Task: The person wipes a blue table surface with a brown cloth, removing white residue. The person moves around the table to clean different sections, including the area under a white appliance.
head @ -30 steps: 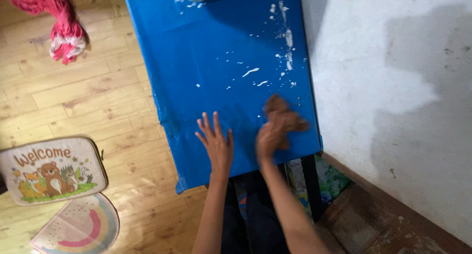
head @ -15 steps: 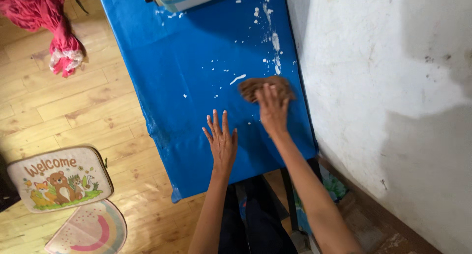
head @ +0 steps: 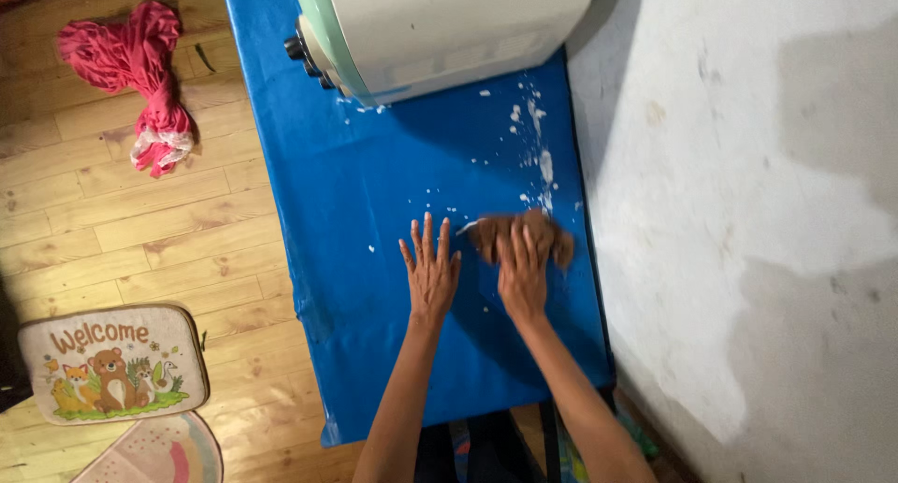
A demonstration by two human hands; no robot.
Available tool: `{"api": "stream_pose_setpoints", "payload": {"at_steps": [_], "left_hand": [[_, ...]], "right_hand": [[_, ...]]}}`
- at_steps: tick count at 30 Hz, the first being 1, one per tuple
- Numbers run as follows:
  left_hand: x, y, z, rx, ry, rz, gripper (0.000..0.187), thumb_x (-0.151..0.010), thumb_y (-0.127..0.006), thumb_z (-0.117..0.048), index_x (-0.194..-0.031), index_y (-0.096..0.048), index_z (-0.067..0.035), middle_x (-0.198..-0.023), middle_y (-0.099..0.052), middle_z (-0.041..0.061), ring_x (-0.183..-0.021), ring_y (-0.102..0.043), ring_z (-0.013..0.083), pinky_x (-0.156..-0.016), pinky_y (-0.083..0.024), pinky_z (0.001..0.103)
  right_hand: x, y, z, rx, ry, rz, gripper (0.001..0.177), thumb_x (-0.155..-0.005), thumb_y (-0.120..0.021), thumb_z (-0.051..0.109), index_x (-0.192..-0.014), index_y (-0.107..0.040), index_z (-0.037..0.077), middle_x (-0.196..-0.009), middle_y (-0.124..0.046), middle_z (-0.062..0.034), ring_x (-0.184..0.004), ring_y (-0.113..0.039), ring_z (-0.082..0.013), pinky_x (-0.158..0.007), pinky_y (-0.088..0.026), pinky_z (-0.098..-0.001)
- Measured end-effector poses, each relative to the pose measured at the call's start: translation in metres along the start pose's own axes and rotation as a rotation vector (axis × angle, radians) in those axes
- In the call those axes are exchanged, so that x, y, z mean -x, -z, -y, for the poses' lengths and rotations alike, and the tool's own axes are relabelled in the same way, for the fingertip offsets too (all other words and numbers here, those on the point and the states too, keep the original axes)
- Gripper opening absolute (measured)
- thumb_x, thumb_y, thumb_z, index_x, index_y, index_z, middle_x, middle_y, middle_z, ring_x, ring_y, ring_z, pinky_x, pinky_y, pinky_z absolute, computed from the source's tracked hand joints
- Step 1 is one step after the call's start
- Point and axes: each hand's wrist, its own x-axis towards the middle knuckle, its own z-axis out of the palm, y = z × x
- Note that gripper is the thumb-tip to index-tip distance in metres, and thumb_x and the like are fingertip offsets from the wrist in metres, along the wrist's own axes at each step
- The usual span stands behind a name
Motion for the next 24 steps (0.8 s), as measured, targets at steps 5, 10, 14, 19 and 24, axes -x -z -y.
{"api": "stream_pose_setpoints", "payload": {"at_steps": [5,10,14,19,24], "left_hand": [[-0.047,-0.002,0.035,-0.117,0.001,-0.102,0.066,-0.102,-0.056,-0.035,-0.161,-0.032,-0.016,-0.169,-0.023,0.016,-0.157,-0.016,0.0376,-0.123,-0.007,0.064],[-0.061,0.012,0.058,-0.085,0.004,-0.088,0.066,-0.100,-0.055,-0.038,-0.159,-0.036,-0.016,-0.167,-0.027,0.013,-0.156,-0.020,0.0320,-0.124,-0.007,0.063],[-0.060,0.017,0.053,-0.081,0.032,-0.105,0.066,-0.098,-0.054,-0.037,-0.159,-0.039,-0.018,-0.167,-0.030,0.011,-0.157,-0.023,0.0288,-0.125,-0.008,0.060],[-0.061,0.020,0.056,-0.041,0.054,-0.131,0.064,-0.095,-0.056,-0.037,-0.156,-0.043,-0.020,-0.165,-0.036,0.009,-0.155,-0.028,0.0273,-0.127,-0.010,0.057],[-0.058,0.012,0.068,0.104,0.066,-0.134,0.072,-0.094,-0.060,-0.046,-0.150,-0.039,-0.005,-0.159,-0.038,0.014,-0.154,-0.029,0.0289,-0.127,-0.012,0.058]], "right_hand": [[-0.139,-0.004,-0.026,0.080,-0.035,-0.002,0.059,-0.099,-0.055,0.009,-0.157,-0.043,0.008,-0.162,-0.039,-0.0163,-0.153,-0.032,-0.0346,-0.123,-0.031,-0.0603],[-0.225,0.001,-0.055,0.035,-0.033,0.057,0.062,-0.095,-0.054,0.004,-0.155,-0.044,0.008,-0.164,-0.038,-0.0215,-0.152,-0.027,-0.0401,-0.117,-0.024,-0.0623],[-0.255,-0.007,-0.060,-0.014,-0.068,-0.081,0.058,-0.098,-0.054,0.004,-0.156,-0.048,0.006,-0.163,-0.039,-0.0229,-0.154,-0.028,-0.0415,-0.124,-0.022,-0.0600],[-0.255,-0.036,0.018,-0.185,0.032,-0.144,0.044,-0.098,-0.058,0.004,-0.141,-0.059,0.015,-0.158,-0.048,-0.0118,-0.155,-0.035,-0.0305,-0.129,-0.027,-0.0562],[-0.251,-0.072,0.139,-0.173,0.298,0.026,0.053,-0.096,-0.050,-0.003,-0.144,-0.061,0.017,-0.158,-0.049,-0.0068,-0.149,-0.041,-0.0268,-0.125,-0.029,-0.0552]]}}
